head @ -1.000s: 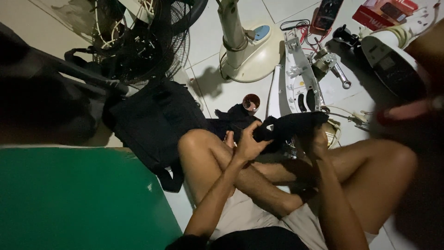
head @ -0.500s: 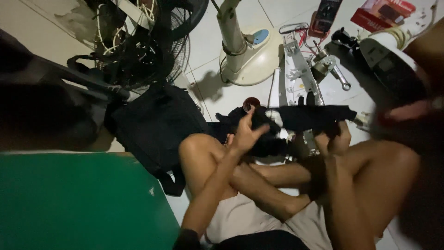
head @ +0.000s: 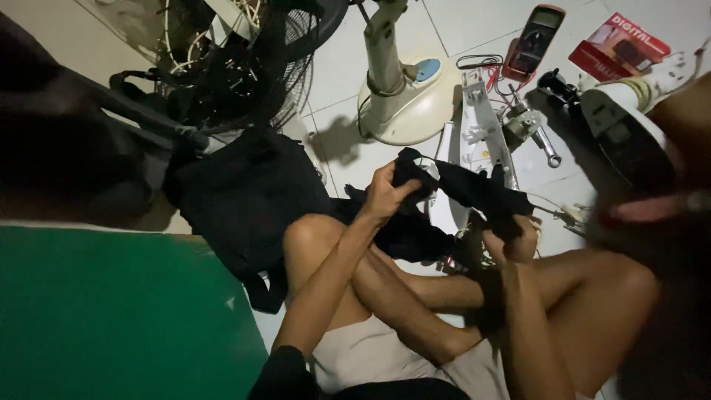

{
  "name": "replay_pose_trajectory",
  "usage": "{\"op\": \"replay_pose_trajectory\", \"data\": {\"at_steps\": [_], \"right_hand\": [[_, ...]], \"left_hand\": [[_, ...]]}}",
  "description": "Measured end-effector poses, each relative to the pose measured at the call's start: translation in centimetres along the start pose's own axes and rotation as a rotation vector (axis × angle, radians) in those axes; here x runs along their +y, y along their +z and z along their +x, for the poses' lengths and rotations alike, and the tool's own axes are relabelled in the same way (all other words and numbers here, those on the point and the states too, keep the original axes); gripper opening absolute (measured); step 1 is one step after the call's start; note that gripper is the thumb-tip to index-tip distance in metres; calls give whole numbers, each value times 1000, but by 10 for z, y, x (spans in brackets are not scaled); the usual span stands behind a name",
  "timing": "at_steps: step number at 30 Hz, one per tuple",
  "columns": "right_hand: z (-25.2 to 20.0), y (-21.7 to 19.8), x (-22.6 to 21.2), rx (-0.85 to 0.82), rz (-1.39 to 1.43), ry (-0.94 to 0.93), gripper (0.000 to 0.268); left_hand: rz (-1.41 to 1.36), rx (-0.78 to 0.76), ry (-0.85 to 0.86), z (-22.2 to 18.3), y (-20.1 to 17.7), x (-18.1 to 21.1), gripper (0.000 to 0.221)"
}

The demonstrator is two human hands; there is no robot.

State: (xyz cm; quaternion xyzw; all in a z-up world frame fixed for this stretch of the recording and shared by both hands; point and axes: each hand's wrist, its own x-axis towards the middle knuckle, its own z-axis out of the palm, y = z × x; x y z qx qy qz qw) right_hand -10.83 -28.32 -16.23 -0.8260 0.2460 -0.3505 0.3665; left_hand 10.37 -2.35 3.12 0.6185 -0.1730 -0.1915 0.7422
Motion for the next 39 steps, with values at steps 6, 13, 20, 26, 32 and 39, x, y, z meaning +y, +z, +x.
{"op": "replay_pose_trajectory", "data": {"at_steps": [6,13,20,26,32,39], "right_hand": [[12,-22,-40,-117,290,-42,59],[21,-27,-97,-276,640,172,68],[24,-12,-142,-305,725,210,45],[13,7,-125,-218,631,177,20],[12,-6,-153,-247,757,219,16],[10,7,-125,-348,993,377,82]], "left_hand": [[202,-152,130,-10,-1,5,45],[358,-248,211,-24,30,-6,39],[708,-256,583,-22,28,-61,30],[765,-207,636,-25,35,-70,28],[759,-144,596,-28,44,-59,29],[794,-134,627,-19,30,-71,35]]}}
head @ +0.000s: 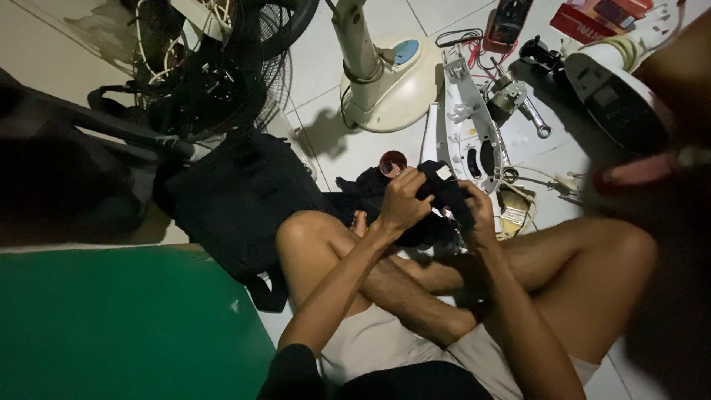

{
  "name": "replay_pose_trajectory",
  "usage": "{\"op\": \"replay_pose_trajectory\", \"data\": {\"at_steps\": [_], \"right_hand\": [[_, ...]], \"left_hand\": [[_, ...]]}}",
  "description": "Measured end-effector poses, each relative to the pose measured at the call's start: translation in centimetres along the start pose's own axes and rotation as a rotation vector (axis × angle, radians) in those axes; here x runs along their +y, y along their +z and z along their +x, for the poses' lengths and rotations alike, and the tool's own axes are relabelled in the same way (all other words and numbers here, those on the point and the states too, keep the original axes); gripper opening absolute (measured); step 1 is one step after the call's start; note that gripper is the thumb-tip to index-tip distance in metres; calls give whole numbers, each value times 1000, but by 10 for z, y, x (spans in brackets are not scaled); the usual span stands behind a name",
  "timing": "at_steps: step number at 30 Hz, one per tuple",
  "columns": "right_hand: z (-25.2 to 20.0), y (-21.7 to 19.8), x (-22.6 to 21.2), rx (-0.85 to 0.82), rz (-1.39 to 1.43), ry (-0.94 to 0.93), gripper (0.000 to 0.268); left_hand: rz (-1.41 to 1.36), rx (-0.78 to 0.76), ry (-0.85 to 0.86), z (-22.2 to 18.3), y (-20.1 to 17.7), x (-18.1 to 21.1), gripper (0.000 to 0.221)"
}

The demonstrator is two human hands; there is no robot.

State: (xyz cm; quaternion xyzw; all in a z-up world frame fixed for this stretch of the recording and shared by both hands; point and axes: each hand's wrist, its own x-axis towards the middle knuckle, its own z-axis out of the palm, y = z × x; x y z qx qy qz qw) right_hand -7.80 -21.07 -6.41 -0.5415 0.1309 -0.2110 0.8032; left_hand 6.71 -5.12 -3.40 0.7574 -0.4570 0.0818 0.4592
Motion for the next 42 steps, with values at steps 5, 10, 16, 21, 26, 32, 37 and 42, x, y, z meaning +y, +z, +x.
{"op": "replay_pose_trajectory", "data": {"at_steps": [5,10,16,21,26,32,37,42], "right_hand": [[-9,-13,3,49,-214,-64,40],[-18,-26,18,37,-115,16,44],[-4,-27,26,231,402,142,37],[0,-5,-28,279,552,144,45],[1,-10,-13,172,91,105,43],[-1,-5,-19,141,-186,-2,48],[1,9,-26,187,-326,-110,38],[3,30,-43,322,-329,-123,23]], "left_hand": [[12,3,38,12,-8,18,27],[73,11,40,13,-6,23,22],[52,4,-15,3,7,18,27],[58,134,-87,1,9,10,35],[45,120,-69,-3,7,10,27],[76,70,-48,7,-4,20,22],[122,54,26,0,9,5,21],[123,53,80,9,3,20,22]]}}
